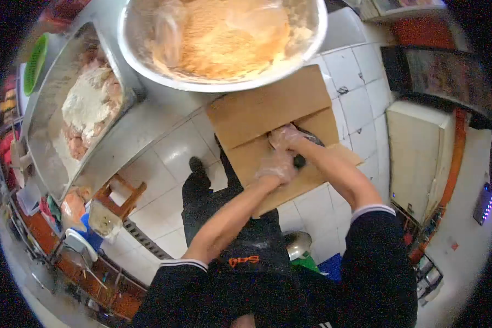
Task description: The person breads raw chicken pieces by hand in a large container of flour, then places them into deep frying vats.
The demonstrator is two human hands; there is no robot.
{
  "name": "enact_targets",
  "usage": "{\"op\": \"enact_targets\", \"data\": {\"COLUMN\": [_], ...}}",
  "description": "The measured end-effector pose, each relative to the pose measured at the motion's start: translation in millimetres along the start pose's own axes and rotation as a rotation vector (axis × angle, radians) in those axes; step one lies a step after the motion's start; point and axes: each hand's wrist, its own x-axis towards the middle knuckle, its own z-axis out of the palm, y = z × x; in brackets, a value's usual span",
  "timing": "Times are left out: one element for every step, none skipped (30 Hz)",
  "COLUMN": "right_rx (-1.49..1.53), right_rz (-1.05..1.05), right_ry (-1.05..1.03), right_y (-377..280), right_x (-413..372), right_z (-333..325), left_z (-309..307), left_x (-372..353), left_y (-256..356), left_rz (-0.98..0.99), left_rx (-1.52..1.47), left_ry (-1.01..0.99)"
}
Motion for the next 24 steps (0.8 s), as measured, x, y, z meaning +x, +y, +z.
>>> {"op": "enact_targets", "data": {"right_rx": [0.02, 0.043, 0.056, 0.062, 0.066, 0.067, 0.07, 0.065, 0.067, 0.054, 0.045, 0.034, 0.014, -0.008, -0.023, -0.035, -0.053, -0.066, -0.068, -0.055, -0.016, 0.12, 0.234, 0.115], "right_rz": [0.012, 0.03, 0.051, 0.071, 0.108, 0.153, 0.191, 0.226, 0.267, 0.295, 0.314, 0.325, 0.335, 0.344, 0.355, 0.36, 0.36, 0.351, 0.337, 0.304, 0.246, 0.189, 0.091, 0.047], "right_ry": [0.017, 0.031, 0.052, 0.072, 0.083, 0.086, 0.082, 0.075, 0.069, 0.062, 0.063, 0.069, 0.069, 0.07, 0.078, 0.08, 0.084, 0.082, 0.081, 0.095, 0.113, 0.38, 0.636, 0.559], "right_y": [5, 10, 12, 15, 17, 20, 21, 25, 35, 41, 46, 49, 51, 54, 56, 61, 67, 73, 79, 85, 96, 56, 9, 24], "right_x": [17, 35, 54, 73, 90, 100, 111, 116, 118, 117, 115, 116, 114, 112, 107, 100, 95, 89, 88, 85, 81, 39, -7, -18], "right_z": [6, 11, 17, 22, 33, 40, 49, 58, 60, 67, 72, 79, 88, 95, 102, 108, 115, 121, 125, 130, 134, 72, -1, 11], "left_z": [4, 22, 37, 51, 62, 66, 70, 73, 75, 77, 79, 69, 60, 46, 42, 38, 43, 46, 51, 57, 62, 63, 65, 67], "left_x": [1, 10, 19, 25, 30, 29, 33, 33, 34, 33, 32, 32, 32, 20, 6, -8, -17, -22, -21, -15, -8, -7, -9, -5], "left_y": [-6, -12, -22, -34, -43, -50, -54, -55, -55, -51, -47, -41, -35, -33, -40, -46, -46, -44, -46, -54, -59, -64, -69, -71], "left_rz": [0.024, 0.039, 0.055, 0.079, 0.115, 0.149, 0.193, 0.22, 0.234, 0.214, 0.196, 0.18, 0.167, 0.16, 0.148, 0.135, 0.178, 0.223, 0.204, 0.22, 0.242, 0.234, 0.265, 0.297], "left_rx": [-0.005, 0.08, 0.156, 0.222, 0.272, 0.299, 0.343, 0.368, 0.369, 0.305, 0.238, 0.175, 0.109, 0.08, 0.058, 0.036, 0.022, 0.017, 0.019, 0.033, 0.04, 0.037, 0.011, -0.015], "left_ry": [0.005, 0.02, 0.041, 0.048, 0.049, 0.061, 0.055, 0.054, 0.061, 0.1, 0.14, 0.198, 0.257, 0.195, 0.181, 0.168, 0.286, 0.404, 0.441, 0.382, 0.319, 0.351, 0.272, 0.197]}}
